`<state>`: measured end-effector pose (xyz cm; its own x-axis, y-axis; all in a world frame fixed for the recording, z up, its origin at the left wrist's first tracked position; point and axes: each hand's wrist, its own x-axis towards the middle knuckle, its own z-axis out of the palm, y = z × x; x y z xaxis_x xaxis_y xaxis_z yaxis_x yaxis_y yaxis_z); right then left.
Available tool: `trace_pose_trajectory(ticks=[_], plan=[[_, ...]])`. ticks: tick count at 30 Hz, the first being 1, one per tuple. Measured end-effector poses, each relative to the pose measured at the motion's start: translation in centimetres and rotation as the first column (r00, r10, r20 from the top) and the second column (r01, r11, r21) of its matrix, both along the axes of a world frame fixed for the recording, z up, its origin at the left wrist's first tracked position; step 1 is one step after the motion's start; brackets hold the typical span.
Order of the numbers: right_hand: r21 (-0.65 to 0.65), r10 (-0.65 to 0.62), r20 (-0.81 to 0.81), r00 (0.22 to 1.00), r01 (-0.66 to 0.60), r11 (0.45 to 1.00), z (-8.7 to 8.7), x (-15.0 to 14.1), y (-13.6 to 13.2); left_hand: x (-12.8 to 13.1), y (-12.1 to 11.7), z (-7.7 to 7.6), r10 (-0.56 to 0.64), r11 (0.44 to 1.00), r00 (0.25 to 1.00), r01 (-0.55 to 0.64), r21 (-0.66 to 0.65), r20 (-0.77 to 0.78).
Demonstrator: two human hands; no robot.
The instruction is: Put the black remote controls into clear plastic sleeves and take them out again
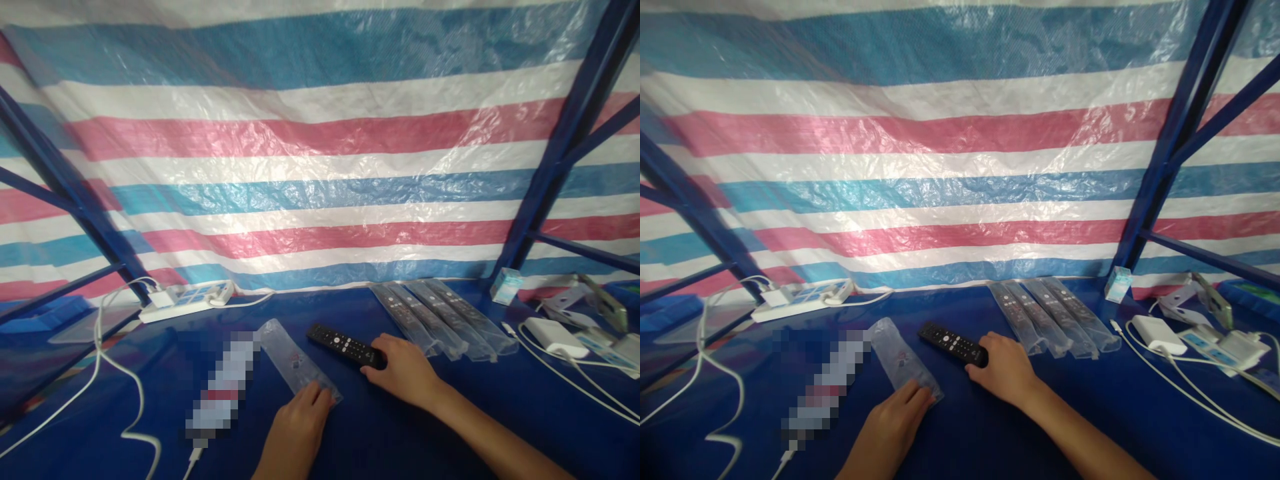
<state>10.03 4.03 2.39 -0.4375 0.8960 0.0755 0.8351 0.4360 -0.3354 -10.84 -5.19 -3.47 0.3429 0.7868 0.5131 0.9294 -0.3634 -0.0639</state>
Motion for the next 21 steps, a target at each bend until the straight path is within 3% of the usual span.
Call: trace_pose_trajectory(ticks=[3, 6, 10, 16, 21], plan=[[-0.015, -0.112, 0.034, 0.993, 0.113, 0.994, 0.5, 2.0, 1.0, 0.9, 1.2, 1.6, 0.077, 0.978, 0.994, -0.091, -0.190, -0.082], [-0.035, -0.187, 0.080, 0.979, 0.190, 0.981, 0.9, 3.1, 1.6, 2.4, 2.9, 4.1, 0.173, 0.903, 0.979, -0.203, -0.380, -0.111], [-0.058, -0.176, 0.085, 0.981, 0.181, 0.982, 1.3, 3.4, 1.6, 3.4, 5.0, 6.2, 0.256, 0.826, 0.959, -0.280, -0.489, -0.117], [-0.064, -0.093, -0.063, 0.994, 0.089, 0.994, 3.2, 4.7, 0.9, 1.9, 6.1, 5.9, 0.342, 0.837, 0.937, -0.270, -0.476, 0.069], [-0.177, 0.026, -0.144, 0.989, -0.052, 0.983, 5.3, 6.4, 0.0, 1.2, 6.6, 5.8, 0.350, 0.866, 0.905, -0.214, -0.452, 0.241]])
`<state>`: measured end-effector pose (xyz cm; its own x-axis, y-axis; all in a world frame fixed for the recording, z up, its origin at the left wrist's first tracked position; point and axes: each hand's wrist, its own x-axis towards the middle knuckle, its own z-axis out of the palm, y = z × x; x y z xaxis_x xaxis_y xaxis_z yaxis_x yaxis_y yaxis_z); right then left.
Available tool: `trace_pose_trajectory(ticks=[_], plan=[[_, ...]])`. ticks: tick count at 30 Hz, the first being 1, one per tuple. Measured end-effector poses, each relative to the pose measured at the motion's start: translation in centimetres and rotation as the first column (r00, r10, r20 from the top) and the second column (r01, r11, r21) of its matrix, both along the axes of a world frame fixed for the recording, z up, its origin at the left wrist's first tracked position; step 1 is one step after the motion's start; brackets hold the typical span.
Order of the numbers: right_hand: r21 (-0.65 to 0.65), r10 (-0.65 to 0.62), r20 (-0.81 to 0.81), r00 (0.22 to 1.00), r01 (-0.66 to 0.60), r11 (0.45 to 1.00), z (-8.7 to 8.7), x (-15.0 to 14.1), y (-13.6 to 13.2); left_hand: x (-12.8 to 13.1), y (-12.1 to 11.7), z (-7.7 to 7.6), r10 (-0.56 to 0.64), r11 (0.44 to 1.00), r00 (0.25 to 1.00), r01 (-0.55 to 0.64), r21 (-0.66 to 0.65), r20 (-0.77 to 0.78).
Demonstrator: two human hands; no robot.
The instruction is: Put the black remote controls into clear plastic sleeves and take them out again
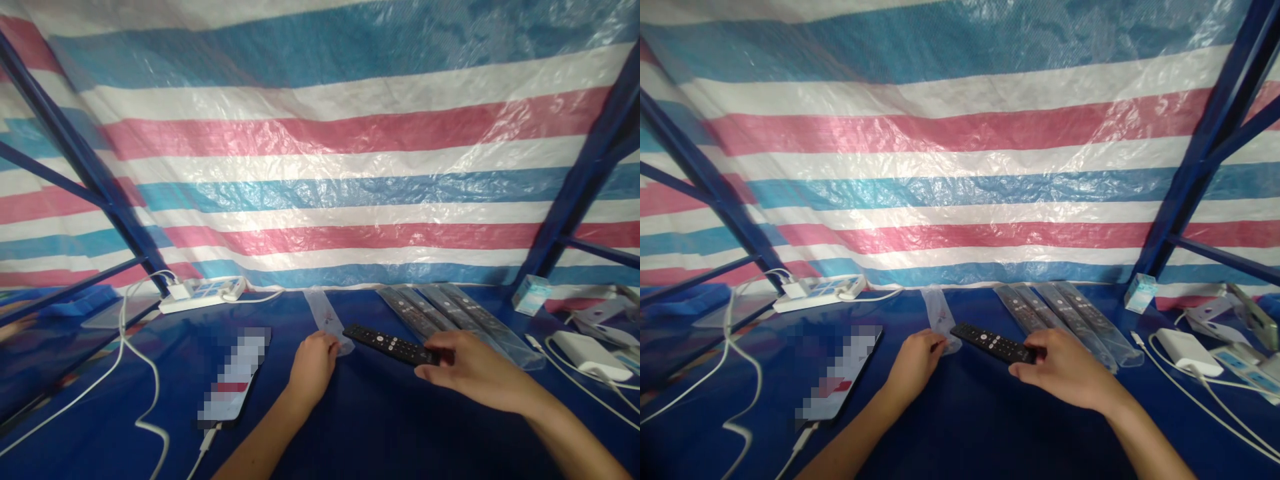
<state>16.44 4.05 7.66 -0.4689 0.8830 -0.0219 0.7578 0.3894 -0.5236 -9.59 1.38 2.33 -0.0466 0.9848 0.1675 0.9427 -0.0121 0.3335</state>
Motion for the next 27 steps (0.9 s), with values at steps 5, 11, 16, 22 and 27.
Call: trace_pose_trajectory(ticks=[5, 11, 16, 22, 27], plan=[[-0.058, 0.048, 0.012, 0.999, -0.047, 0.997, 0.2, 0.2, -0.7, -0.1, 0.6, 0.0, -0.007, 1.000, 0.996, 0.004, 0.026, 0.088], [-0.032, 0.062, 0.042, 0.997, -0.061, 0.998, -0.2, -0.5, -0.9, -0.1, 0.7, 0.2, 0.021, 1.000, 0.989, -0.024, 0.017, 0.145], [0.004, 0.026, 0.074, 0.997, -0.026, 1.000, -0.3, -1.4, -1.2, 0.4, 0.4, 0.2, 0.019, 1.000, 0.992, -0.020, 0.007, 0.125], [0.088, -0.041, 0.139, 0.989, 0.029, 0.996, -1.3, -3.0, -1.7, 0.8, 0.1, -0.1, 0.023, 0.998, 0.997, -0.028, -0.056, -0.072], [0.136, -0.074, 0.163, 0.984, 0.052, 0.989, -3.2, -4.7, -2.1, 0.9, 0.2, -0.5, -0.001, 0.998, 0.991, -0.007, -0.058, -0.135]])
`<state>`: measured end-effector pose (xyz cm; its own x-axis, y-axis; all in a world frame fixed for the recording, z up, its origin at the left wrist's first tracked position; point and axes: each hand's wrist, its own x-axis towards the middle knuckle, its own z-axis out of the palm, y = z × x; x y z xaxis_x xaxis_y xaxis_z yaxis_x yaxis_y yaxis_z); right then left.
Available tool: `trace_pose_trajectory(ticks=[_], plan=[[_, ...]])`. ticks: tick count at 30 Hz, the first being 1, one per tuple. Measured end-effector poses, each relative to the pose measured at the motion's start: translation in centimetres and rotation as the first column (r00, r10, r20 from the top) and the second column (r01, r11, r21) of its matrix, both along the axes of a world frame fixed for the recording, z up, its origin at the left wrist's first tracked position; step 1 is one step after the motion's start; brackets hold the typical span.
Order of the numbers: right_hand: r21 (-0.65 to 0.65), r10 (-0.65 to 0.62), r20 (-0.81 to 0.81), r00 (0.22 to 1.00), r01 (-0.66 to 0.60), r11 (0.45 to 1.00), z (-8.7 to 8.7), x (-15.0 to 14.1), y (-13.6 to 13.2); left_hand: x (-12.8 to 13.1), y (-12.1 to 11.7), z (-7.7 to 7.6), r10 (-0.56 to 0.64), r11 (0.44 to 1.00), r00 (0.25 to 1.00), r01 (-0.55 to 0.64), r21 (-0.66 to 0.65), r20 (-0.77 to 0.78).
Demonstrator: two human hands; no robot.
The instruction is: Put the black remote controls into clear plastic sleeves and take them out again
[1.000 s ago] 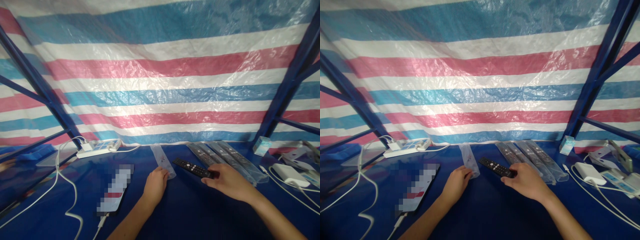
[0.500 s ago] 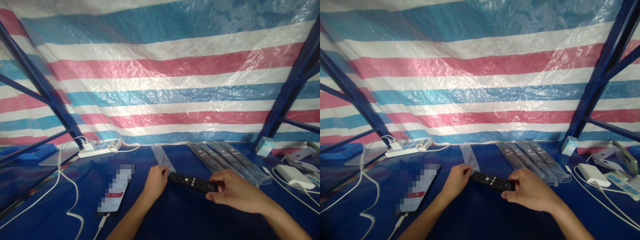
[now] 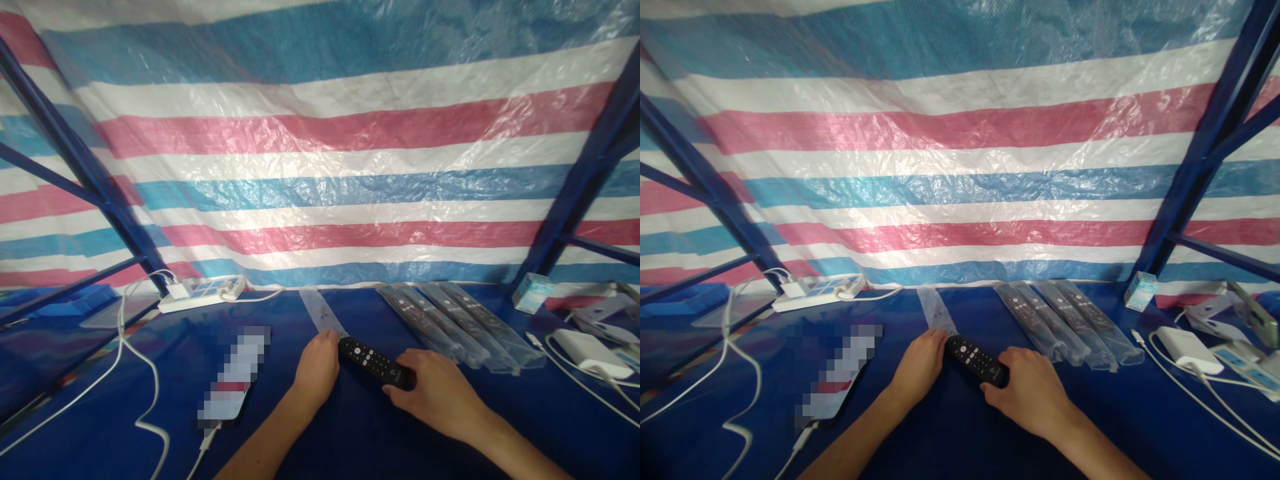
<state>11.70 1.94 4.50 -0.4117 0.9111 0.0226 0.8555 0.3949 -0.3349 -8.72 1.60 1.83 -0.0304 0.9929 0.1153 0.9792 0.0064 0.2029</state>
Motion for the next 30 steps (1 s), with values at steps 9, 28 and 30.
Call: trace_pose_trajectory(ticks=[9, 28, 30], plan=[[0.022, -0.051, 0.036, 0.998, 0.050, 0.998, -2.1, -2.6, -0.2, 1.4, -0.8, -0.7, -0.205, 0.978, 0.976, 0.200, 0.065, 0.073], [0.043, 0.057, -0.020, 0.998, -0.057, 0.997, -3.0, -1.9, 1.7, 2.2, -2.1, -1.0, -0.358, 0.933, 0.883, 0.327, 0.150, 0.303], [0.075, 0.014, 0.011, 1.000, -0.014, 0.997, -3.4, -2.4, 1.8, 2.8, -2.6, -1.2, -0.423, 0.906, 0.844, 0.395, 0.153, 0.330]])
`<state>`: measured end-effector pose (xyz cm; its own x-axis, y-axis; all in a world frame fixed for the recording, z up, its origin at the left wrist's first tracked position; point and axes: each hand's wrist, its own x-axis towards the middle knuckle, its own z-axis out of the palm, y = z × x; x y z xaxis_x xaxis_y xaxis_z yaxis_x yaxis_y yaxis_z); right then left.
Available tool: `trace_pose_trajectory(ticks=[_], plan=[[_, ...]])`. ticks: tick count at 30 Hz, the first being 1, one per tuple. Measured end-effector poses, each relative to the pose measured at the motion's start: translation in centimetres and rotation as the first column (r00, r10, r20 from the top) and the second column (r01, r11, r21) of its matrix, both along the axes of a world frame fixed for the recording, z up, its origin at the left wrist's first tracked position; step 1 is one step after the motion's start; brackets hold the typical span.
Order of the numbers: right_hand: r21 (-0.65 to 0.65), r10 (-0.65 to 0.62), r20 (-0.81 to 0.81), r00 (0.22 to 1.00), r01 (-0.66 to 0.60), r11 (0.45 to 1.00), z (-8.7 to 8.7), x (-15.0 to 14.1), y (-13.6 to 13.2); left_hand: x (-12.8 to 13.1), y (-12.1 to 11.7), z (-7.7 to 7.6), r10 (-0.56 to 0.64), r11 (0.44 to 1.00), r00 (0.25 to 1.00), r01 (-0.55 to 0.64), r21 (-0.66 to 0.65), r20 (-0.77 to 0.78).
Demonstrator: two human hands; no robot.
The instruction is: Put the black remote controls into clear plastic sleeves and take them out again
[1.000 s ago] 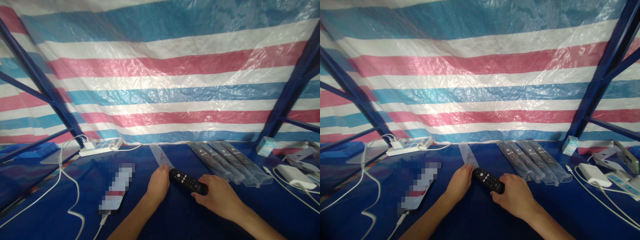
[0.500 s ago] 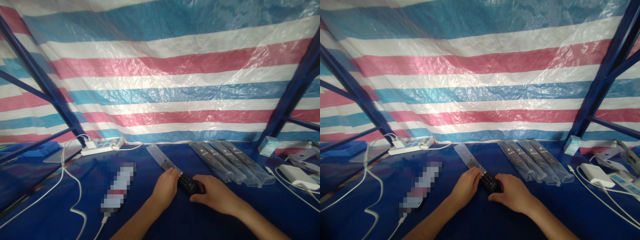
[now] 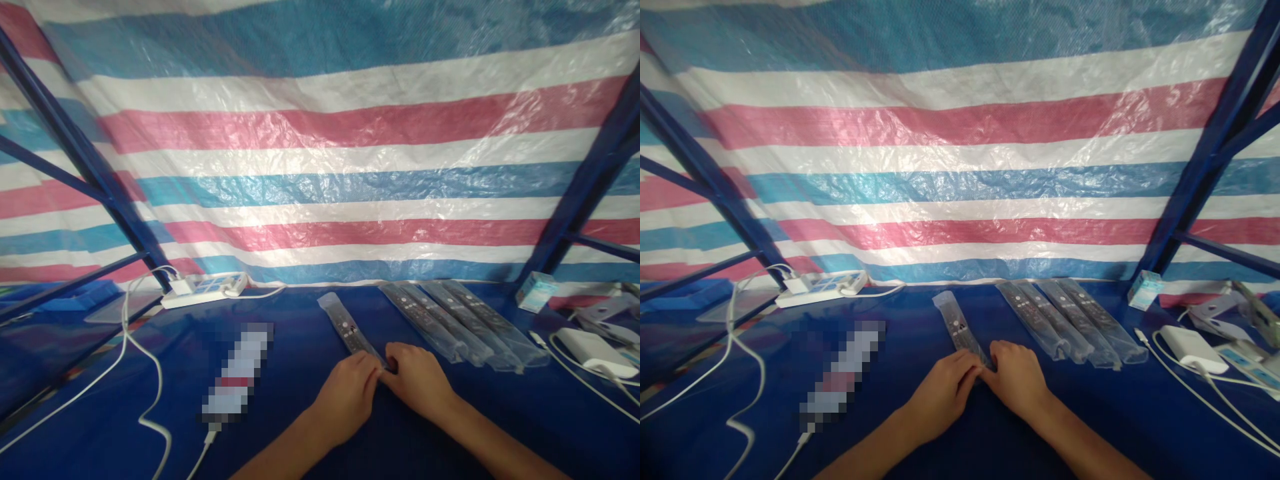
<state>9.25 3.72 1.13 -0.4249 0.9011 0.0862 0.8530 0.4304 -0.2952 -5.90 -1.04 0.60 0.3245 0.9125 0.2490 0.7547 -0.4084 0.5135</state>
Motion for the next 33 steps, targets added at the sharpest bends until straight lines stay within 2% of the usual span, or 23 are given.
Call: trace_pose_trajectory(ticks=[2, 4, 6, 8, 10, 12, 14, 17, 21, 24, 27, 33], plan=[[-0.003, -0.015, 0.022, 1.000, 0.015, 1.000, 0.0, 0.0, 0.2, 0.5, -0.5, -0.1, -0.076, 0.997, 0.996, 0.076, -0.003, 0.041], [-0.055, 0.020, -0.001, 1.000, -0.020, 0.998, 0.5, 0.8, 0.5, 0.7, -1.0, 0.0, -0.103, 0.995, 0.993, 0.103, 0.009, 0.048], [-0.149, 0.105, -0.083, 0.991, -0.116, 0.982, 1.4, 2.3, 0.9, 0.6, -1.3, 0.2, -0.096, 0.995, 0.995, 0.096, 0.018, -0.009], [-0.260, 0.210, -0.203, 0.956, -0.259, 0.930, 2.4, 3.9, 1.3, 0.3, -1.6, 0.4, -0.095, 0.995, 0.991, 0.098, 0.020, -0.098], [-0.287, 0.237, -0.313, 0.920, -0.329, 0.899, 3.2, 4.6, 1.7, 0.1, -1.8, 0.3, -0.125, 0.992, 0.975, 0.129, 0.010, -0.181], [-0.226, 0.180, -0.322, 0.930, -0.260, 0.939, 3.5, 4.1, 1.6, 0.0, -2.1, 0.1, -0.175, 0.984, 0.953, 0.179, -0.007, -0.245], [-0.127, 0.067, -0.241, 0.968, -0.100, 0.987, 3.2, 2.4, 1.2, 0.0, -2.3, -0.3, -0.230, 0.972, 0.931, 0.232, -0.024, -0.282], [-0.029, -0.051, -0.055, 0.997, 0.049, 0.998, 2.1, -1.0, 0.3, 0.1, -2.4, -0.8, -0.270, 0.962, 0.918, 0.273, -0.031, -0.290], [0.068, -0.087, 0.066, 0.994, 0.082, 0.994, 0.9, -3.7, -0.4, 0.0, -2.4, -1.0, -0.266, 0.963, 0.918, 0.269, -0.031, -0.294], [0.101, -0.136, 0.093, 0.986, 0.126, 0.987, 0.7, -3.6, 0.2, -0.2, -2.3, -0.8, -0.261, 0.963, 0.914, 0.269, -0.018, -0.309], [0.113, -0.205, 0.111, 0.973, 0.192, 0.975, 0.9, -2.2, 1.5, -0.2, -2.4, -0.5, -0.248, 0.965, 0.912, 0.262, -0.001, -0.326], [0.219, -0.370, 0.158, 0.916, 0.333, 0.917, 0.8, 0.2, 4.0, -0.3, -2.2, 0.2, -0.239, 0.968, 0.901, 0.252, -0.011, -0.362]])
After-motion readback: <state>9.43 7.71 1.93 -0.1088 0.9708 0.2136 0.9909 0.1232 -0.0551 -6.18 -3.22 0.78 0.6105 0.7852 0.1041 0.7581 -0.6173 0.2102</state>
